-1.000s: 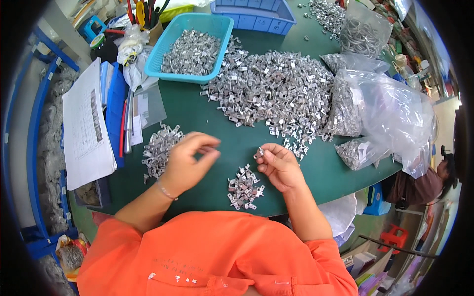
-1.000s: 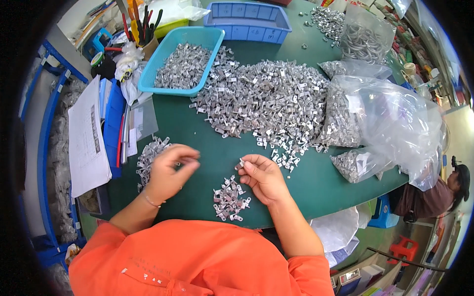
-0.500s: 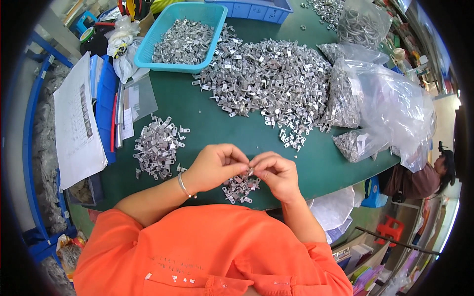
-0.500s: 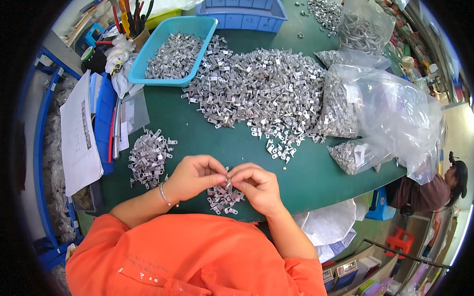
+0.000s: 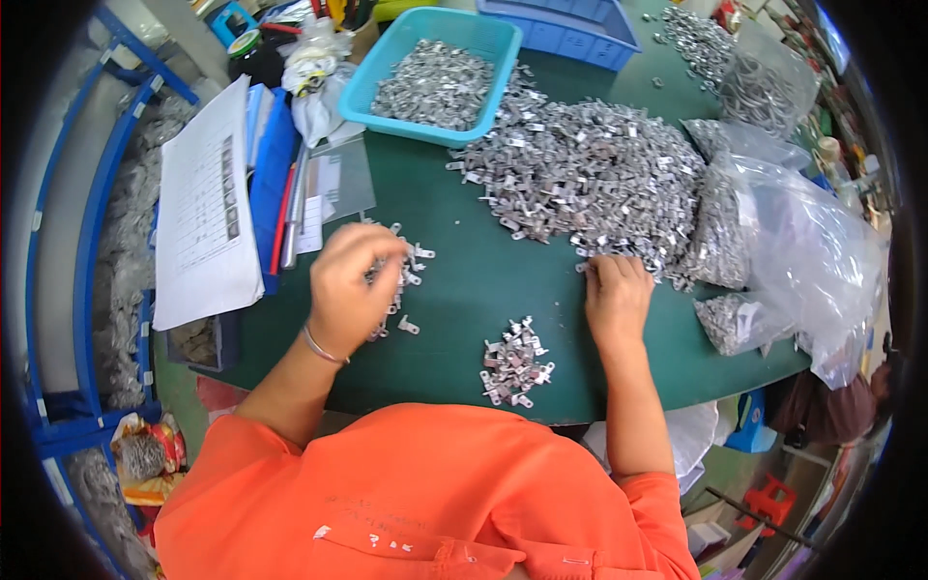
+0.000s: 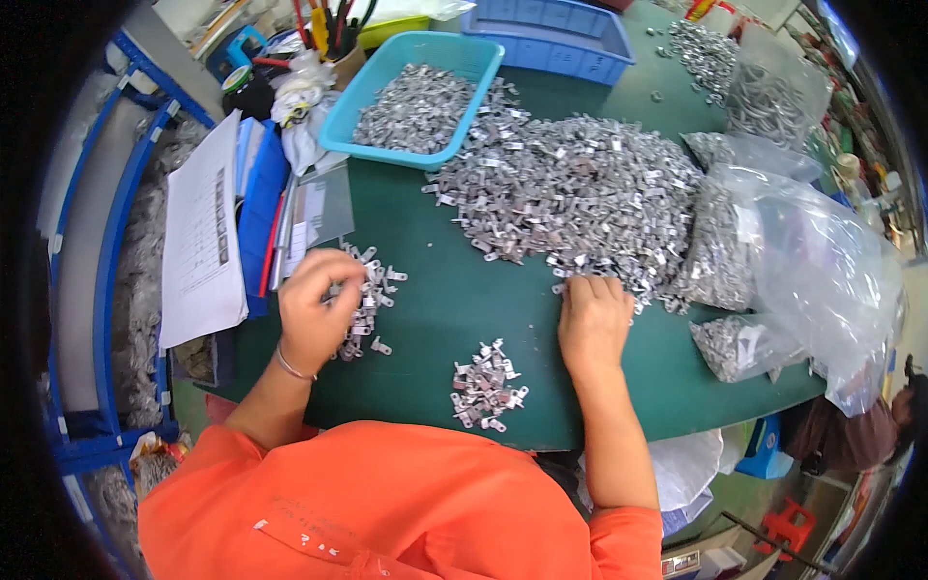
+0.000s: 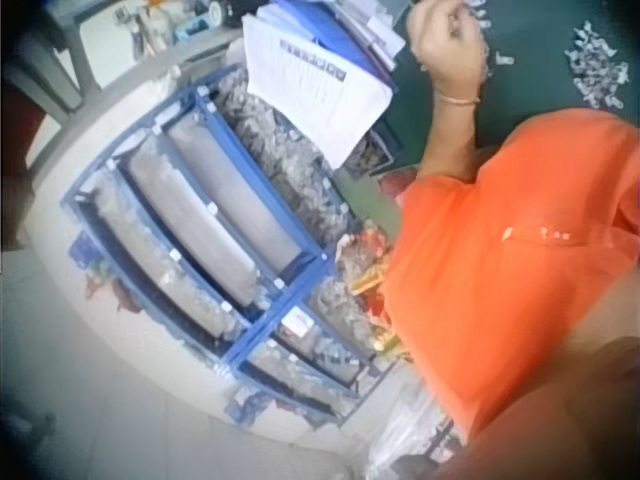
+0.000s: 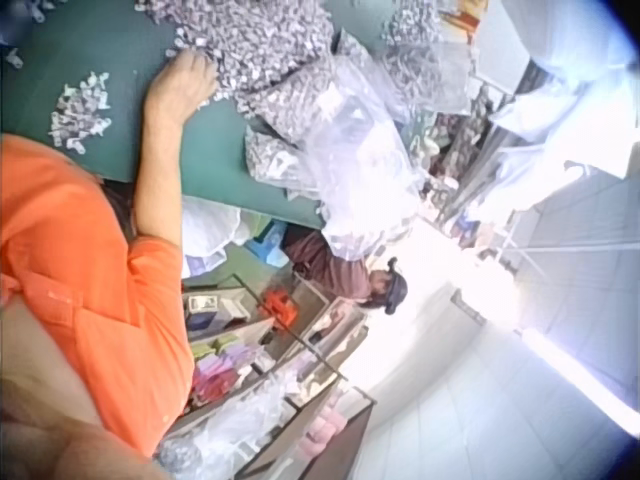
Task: The person sits at a green workbench and repeatedly picks up small metal brackets and fasteners, joining them by hand. They place the assembled units into a pile on the table. Midway through, they pause to adjust their head-mounted camera before resuming the assembly task.
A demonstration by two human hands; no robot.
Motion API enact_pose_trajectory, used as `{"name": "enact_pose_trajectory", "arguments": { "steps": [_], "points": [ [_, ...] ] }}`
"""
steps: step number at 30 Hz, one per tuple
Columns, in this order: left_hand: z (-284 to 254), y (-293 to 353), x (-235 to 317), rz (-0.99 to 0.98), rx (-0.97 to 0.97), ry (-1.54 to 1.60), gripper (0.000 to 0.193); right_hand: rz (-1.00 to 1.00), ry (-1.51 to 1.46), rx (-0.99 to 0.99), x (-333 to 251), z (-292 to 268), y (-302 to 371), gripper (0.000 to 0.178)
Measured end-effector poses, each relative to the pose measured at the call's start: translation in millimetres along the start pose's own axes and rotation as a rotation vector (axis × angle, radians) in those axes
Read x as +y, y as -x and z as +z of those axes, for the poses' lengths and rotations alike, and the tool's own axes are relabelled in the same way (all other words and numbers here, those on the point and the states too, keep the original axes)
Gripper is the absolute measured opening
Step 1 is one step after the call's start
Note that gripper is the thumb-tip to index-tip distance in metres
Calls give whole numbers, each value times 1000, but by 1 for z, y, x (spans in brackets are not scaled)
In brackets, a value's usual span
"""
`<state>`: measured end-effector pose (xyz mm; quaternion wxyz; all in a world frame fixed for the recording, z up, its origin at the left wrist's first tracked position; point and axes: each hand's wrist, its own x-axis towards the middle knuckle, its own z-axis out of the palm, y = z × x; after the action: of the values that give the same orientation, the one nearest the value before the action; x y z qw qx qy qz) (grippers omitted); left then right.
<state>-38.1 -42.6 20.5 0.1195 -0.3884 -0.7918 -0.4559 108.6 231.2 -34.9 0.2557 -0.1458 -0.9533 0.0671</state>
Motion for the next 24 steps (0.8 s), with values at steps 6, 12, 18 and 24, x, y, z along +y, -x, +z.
{"name": "enact_pose_trajectory", "arguments": {
  "steps": [6,12,18,24],
  "points": [
    [-23,6,-33,-123,-140,-206,8,703,-1266,-252,-27,-20,6,14],
    [-21,-3,-35,-101,-150,-176,6,921,-2361,-513,-33,-20,29,24],
    [24,-6,9,-201,-81,273,9,935,-2325,-409,-41,-27,43,22],
    [73,20,45,-732,-706,932,16,312,-1173,-48,-73,-33,54,17]
  ]
}}
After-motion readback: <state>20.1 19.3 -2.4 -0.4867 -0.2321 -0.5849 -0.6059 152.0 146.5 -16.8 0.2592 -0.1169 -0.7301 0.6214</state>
